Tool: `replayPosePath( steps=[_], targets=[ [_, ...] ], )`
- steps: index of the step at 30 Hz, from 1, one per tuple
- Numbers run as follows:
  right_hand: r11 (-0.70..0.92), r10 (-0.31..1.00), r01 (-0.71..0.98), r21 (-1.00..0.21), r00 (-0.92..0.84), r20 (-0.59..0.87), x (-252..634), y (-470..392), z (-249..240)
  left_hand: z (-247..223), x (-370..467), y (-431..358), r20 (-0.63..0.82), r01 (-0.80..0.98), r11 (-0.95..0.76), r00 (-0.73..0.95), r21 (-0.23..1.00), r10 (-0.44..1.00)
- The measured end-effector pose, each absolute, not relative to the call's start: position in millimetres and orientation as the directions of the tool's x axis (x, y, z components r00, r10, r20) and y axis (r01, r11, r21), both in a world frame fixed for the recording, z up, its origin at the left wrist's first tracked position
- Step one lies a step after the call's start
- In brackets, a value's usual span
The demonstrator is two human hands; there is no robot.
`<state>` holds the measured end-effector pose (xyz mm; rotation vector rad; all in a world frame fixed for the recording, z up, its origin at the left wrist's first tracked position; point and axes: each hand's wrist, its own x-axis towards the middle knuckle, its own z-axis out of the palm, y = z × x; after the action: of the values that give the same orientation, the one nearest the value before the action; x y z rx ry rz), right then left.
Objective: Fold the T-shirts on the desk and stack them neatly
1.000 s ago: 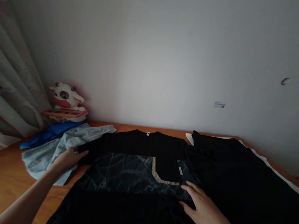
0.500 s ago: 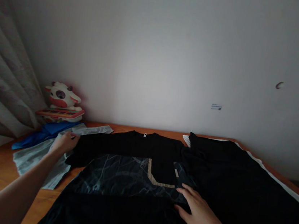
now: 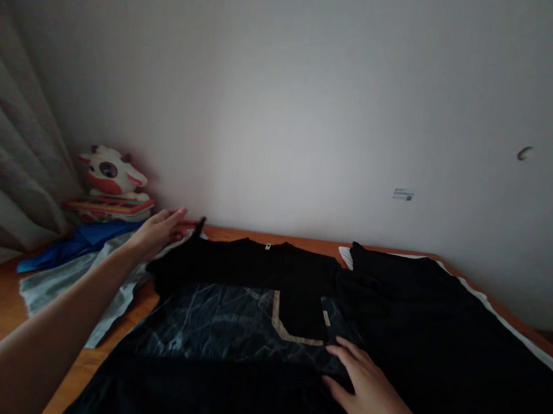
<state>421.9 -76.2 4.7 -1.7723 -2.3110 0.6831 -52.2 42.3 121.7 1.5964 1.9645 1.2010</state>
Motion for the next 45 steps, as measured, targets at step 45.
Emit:
replayPosePath(
  steps=[45],
  targets=[
    [0.179, 0.941, 0.894, -0.411, -0.277, -0.193, 412.2, -78.8, 19.8, 3.7, 33.7, 79.1, 0.029, 0.959, 0.149, -0.160, 0.239, 0.987]
  ],
)
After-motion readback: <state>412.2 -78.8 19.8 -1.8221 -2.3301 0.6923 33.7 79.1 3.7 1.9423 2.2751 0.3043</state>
